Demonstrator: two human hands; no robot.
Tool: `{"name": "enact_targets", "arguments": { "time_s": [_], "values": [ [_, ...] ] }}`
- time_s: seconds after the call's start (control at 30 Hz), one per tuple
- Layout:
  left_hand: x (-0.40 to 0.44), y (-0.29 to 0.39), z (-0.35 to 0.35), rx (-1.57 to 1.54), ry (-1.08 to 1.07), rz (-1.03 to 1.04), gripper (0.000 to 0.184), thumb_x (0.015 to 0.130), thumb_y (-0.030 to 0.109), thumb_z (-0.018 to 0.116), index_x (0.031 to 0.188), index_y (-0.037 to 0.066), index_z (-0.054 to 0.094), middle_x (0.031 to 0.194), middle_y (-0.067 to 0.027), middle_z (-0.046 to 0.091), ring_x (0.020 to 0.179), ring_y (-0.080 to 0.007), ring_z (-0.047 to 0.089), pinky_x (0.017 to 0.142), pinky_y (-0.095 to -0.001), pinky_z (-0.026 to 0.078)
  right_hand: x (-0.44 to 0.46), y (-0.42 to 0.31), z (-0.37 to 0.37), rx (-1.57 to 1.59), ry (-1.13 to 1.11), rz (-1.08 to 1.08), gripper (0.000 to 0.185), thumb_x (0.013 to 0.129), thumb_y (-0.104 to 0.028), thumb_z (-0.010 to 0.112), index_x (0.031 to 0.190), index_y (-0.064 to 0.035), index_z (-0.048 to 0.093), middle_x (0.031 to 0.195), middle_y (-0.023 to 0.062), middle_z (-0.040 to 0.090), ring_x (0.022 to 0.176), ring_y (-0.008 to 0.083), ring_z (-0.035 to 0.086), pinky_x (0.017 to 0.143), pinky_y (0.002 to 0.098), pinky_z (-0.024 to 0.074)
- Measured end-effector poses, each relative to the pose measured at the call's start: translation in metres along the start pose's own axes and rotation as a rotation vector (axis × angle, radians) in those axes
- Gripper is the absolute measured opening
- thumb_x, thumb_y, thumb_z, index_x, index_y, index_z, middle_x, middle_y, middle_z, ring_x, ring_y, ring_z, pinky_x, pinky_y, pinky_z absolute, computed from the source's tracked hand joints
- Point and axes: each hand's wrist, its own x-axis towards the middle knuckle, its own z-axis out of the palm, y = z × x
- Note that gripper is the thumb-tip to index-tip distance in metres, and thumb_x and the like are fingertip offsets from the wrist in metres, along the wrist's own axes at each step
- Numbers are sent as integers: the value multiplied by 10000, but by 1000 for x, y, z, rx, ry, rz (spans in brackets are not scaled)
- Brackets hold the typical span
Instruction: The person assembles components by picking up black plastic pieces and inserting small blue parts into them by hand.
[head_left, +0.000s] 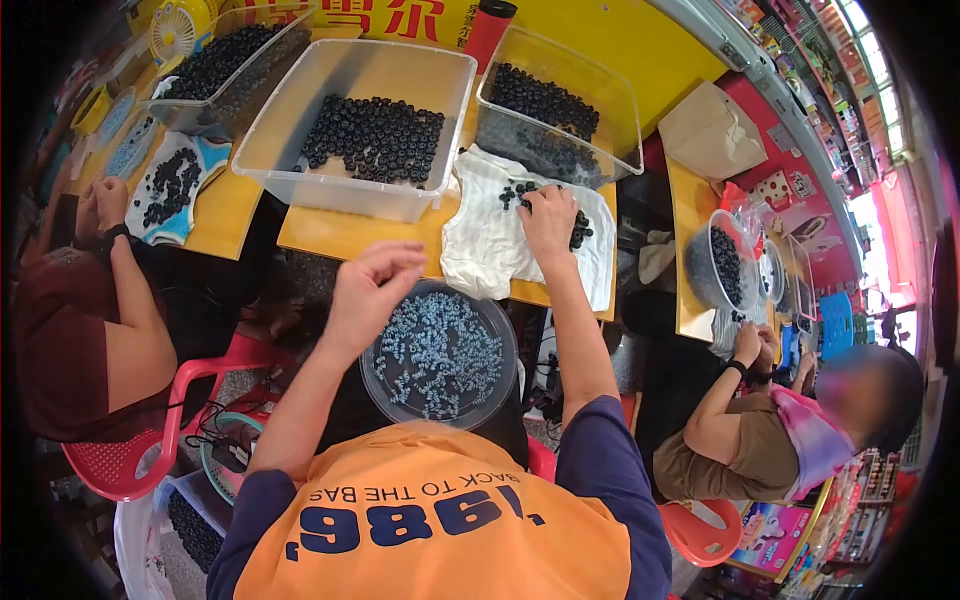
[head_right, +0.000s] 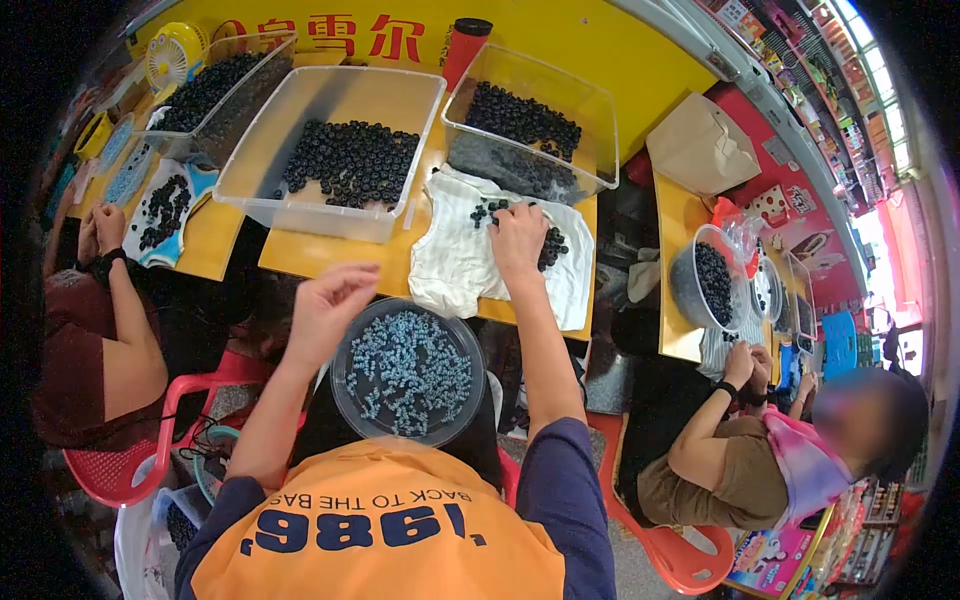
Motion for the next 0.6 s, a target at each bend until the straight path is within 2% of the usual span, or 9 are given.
{"name": "enact_targets", "arguments": {
  "time_s": [0.2,0.27,0.3,0.37,0.4,0.47,0.5,0.6],
  "values": [
    [-20,-11,9,-29,-16,-80,134,841,5,648,966,7,698,1027,-65,659,848,-85,600,735,-211,477,-12,-3,2,70,-5,-74,216,713,-117,734,927,-122,710,892,44,633,881,258,553,781,401,407],
    [-21,-10,14,17,-36,-60,136,839,4,650,966,5,697,1005,-50,661,842,-77,597,723,-206,471,-17,-10,-10,473,-19,97,218,783,-79,698,1000,-71,680,945,59,659,848,211,582,788,352,445],
    [-20,-9,16,14,-31,-60,136,839,4,650,966,5,697,1005,-50,661,842,-77,597,723,-206,471,-20,-20,-21,472,-22,92,218,783,-79,698,1000,-71,680,945,59,659,848,211,582,788,352,445],
    [-20,-7,21,-46,-9,-70,118,842,-29,635,946,-12,689,964,-41,655,827,-69,592,722,-185,469,-29,-45,-46,1443,-82,593,179,851,-36,645,1026,0,634,1018,80,649,820,153,585,767,291,457],
    [-19,-5,23,-47,-5,-75,118,842,-29,635,946,-12,689,964,-41,655,827,-69,592,722,-185,469,-36,-53,-55,1443,-89,595,179,851,-36,645,1026,0,634,1018,80,649,820,153,585,767,291,457],
    [-16,-2,28,-76,15,-50,121,838,-36,642,945,-4,691,923,-19,653,805,-54,583,711,-176,462,-53,-66,-72,2033,-161,712,197,882,18,589,1079,26,596,1006,93,634,810,120,572,768,255,469],
    [-15,-2,33,-145,50,-45,132,820,0,671,951,-2,693,875,-25,658,773,-60,591,698,-193,462,-61,-73,-79,2132,-191,721,252,872,48,581,1121,12,581,1021,115,634,817,148,581,776,273,476],
    [-15,6,41,-137,48,22,128,819,0,676,945,1,696,874,-19,659,772,-57,592,691,-191,466,-81,-91,-90,2320,-274,783,294,856,60,597,1145,14,567,1056,113,631,912,168,606,805,277,482]
  ]
}}
